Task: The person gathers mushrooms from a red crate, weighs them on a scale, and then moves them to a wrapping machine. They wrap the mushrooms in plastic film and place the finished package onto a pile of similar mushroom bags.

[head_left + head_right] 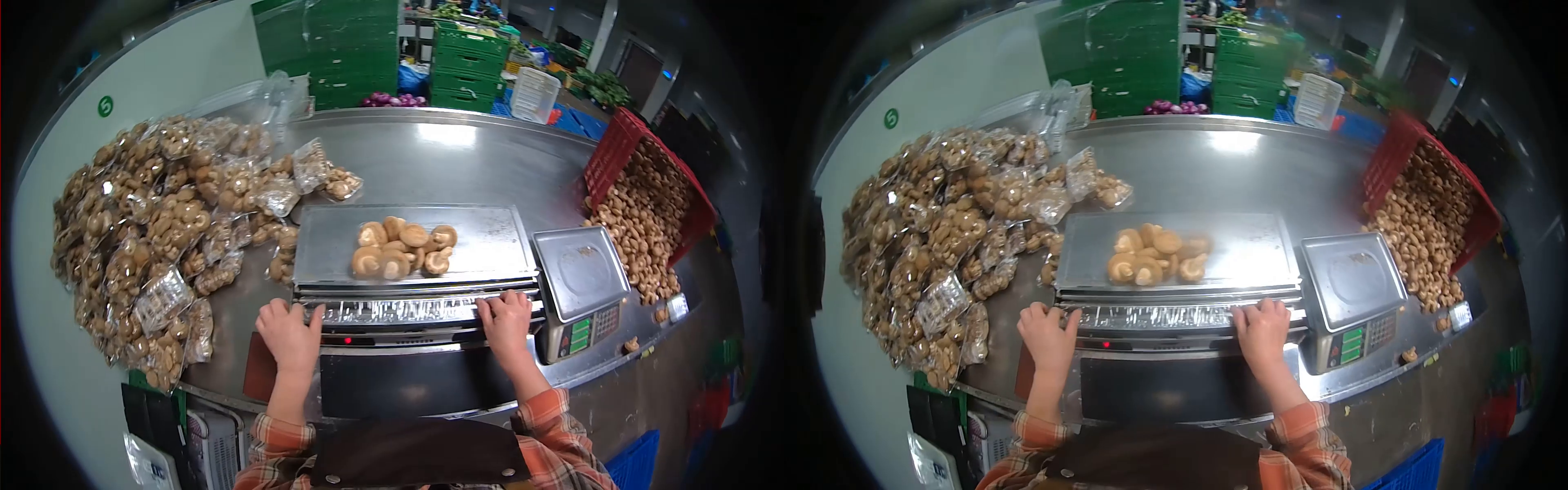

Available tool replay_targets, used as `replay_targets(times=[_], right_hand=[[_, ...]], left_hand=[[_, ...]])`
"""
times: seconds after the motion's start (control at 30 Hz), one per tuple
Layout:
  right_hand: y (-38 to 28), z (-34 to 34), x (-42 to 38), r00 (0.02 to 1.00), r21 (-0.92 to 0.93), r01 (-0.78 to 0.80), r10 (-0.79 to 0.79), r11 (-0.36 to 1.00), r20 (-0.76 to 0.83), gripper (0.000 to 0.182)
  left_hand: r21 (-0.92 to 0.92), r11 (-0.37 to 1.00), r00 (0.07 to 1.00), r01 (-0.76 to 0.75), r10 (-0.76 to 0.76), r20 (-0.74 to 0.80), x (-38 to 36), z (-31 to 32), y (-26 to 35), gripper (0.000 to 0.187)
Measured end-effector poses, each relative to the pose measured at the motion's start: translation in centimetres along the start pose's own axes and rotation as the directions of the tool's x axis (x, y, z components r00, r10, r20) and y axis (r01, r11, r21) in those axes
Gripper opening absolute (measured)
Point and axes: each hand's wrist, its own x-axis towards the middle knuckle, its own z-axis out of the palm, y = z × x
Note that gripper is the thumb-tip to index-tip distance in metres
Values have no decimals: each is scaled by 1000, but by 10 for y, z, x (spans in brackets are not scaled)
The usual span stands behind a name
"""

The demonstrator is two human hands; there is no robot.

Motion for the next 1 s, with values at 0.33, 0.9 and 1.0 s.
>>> replay_targets(times=[0.33, 0.9, 1.0], right_hand=[[-6, 15, 3, 988, 248, -80, 44, 965, 146, 15], [26, 102, 176, 985, 594, -175, 146, 785, 97, 20], [17, 116, 144, 959, 639, -170, -23, 750, 283, 19]], left_hand=[[-481, 875, 997, 49, -14, 78, 4, 42, 0, 17], [-940, 191, 959, 281, -15, 284, 180, 114, 40, 15], [-705, 706, 943, 62, 190, 272, 154, 143, 38, 16]])
